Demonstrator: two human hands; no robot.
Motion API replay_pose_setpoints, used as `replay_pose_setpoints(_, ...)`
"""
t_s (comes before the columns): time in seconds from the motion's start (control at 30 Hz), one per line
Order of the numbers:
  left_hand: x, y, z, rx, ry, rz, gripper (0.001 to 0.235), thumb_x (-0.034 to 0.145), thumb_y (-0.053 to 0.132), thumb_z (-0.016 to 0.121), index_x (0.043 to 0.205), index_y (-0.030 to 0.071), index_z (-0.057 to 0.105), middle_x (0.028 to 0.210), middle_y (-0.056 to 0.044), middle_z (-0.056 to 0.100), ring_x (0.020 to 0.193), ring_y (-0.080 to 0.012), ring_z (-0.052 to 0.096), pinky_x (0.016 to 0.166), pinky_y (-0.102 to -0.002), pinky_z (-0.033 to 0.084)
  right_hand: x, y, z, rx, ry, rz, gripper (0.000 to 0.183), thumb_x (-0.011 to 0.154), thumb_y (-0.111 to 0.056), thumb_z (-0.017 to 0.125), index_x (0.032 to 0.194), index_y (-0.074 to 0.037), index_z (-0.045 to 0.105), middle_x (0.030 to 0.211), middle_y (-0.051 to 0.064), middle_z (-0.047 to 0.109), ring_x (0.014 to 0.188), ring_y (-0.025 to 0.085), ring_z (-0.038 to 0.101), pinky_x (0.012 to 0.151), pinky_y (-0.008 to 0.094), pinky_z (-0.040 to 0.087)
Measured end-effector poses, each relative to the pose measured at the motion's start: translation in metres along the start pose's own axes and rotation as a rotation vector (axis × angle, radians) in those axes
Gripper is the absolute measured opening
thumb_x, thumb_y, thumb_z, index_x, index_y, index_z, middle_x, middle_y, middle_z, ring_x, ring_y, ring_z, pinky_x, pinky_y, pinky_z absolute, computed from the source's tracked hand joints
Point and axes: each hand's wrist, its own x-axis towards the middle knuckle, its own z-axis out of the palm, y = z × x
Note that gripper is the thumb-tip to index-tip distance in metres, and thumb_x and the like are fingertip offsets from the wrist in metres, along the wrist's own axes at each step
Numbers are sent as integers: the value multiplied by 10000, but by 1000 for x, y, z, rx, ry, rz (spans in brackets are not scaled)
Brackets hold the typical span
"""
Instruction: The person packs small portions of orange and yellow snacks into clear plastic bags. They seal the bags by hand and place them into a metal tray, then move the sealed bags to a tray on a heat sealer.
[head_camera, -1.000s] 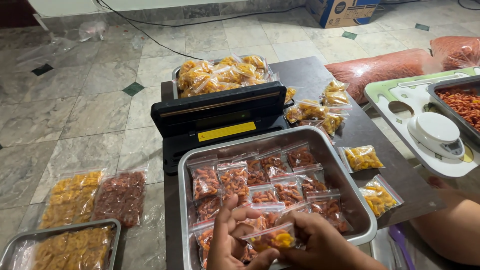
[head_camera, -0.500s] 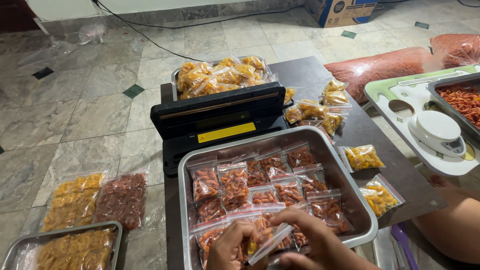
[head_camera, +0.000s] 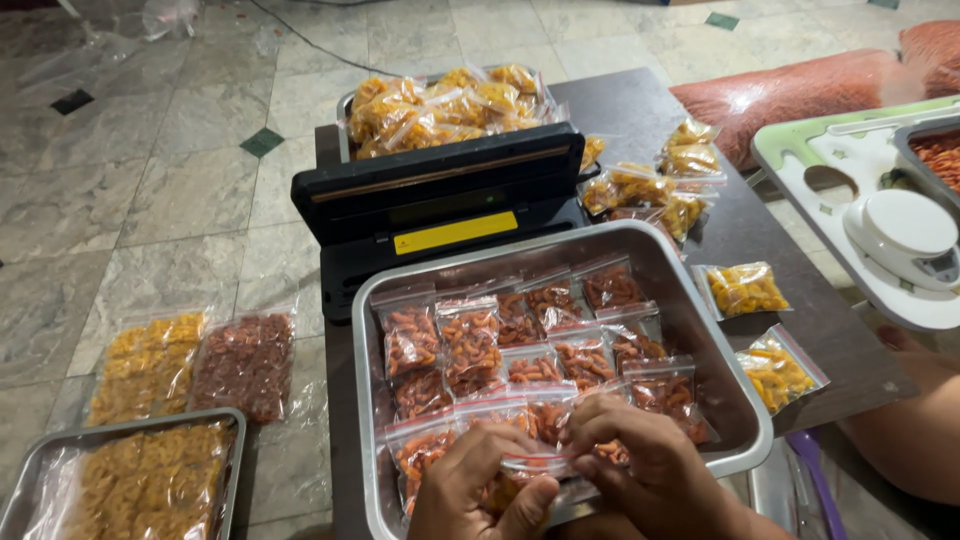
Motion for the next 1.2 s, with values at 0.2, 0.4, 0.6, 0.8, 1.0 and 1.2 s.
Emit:
replay_pose_setpoints(0.2, 5, 15, 0, -20, 87, 63, 388, 971, 448, 612, 767, 130, 701, 808, -10, 747, 798, -171, 748, 753, -307, 545, -4, -6, -2, 21, -13, 143, 250, 991, -305, 607, 924, -73, 670, 902, 86, 713, 852, 214, 705, 790, 339, 564)
replay_pose_setpoints(0.4, 3, 13, 1, -58, 104, 62, 331, 967, 409, 638, 797, 133, 710, 785, -2, 745, 741, -156, 730, 680, -276, 536, -5, 1, -1, -96, -75, 130, 280, 990, -348, 612, 856, -109, 668, 807, 24, 714, 732, 174, 690, 684, 305, 552)
replay_pose_setpoints(0.6, 4, 12, -2, -4, 17, 28, 259, 908, 380, 668, 866, 131, 727, 830, -7, 731, 758, -144, 708, 699, -269, 533, -12, 7, -4, -141, -66, 137, 297, 1007, -374, 570, 866, -120, 635, 807, 23, 696, 725, 179, 676, 679, 307, 534)
replay_pose_setpoints(0.8, 3, 13, 0, 27, 110, 51, 160, 907, 253, 658, 802, 153, 727, 762, 13, 757, 680, -127, 712, 631, -259, 532, -10, 1, -2, -74, -37, 152, 287, 991, -354, 598, 861, -102, 648, 808, 36, 701, 738, 183, 677, 708, 311, 538)
replay_pose_setpoints(1.0, 1, 7, -2, 3, 37, 44, 111, 814, 247, 671, 816, 155, 732, 798, 21, 761, 722, -126, 729, 682, -260, 552, -12, 5, -3, -130, -51, 101, 278, 996, -351, 590, 854, -113, 618, 795, 35, 691, 713, 196, 669, 684, 311, 524)
replay_pose_setpoints(1.2, 3, 6, 11, -68, -60, 184, 82, 837, 188, 786, 845, 114, 752, 824, -35, 789, 723, -153, 742, 676, -277, 570, -3, -2, -2, -52, -127, -53, 136, 968, -160, 613, 860, -77, 612, 772, 67, 629, 686, 225, 607, 635, 327, 487)
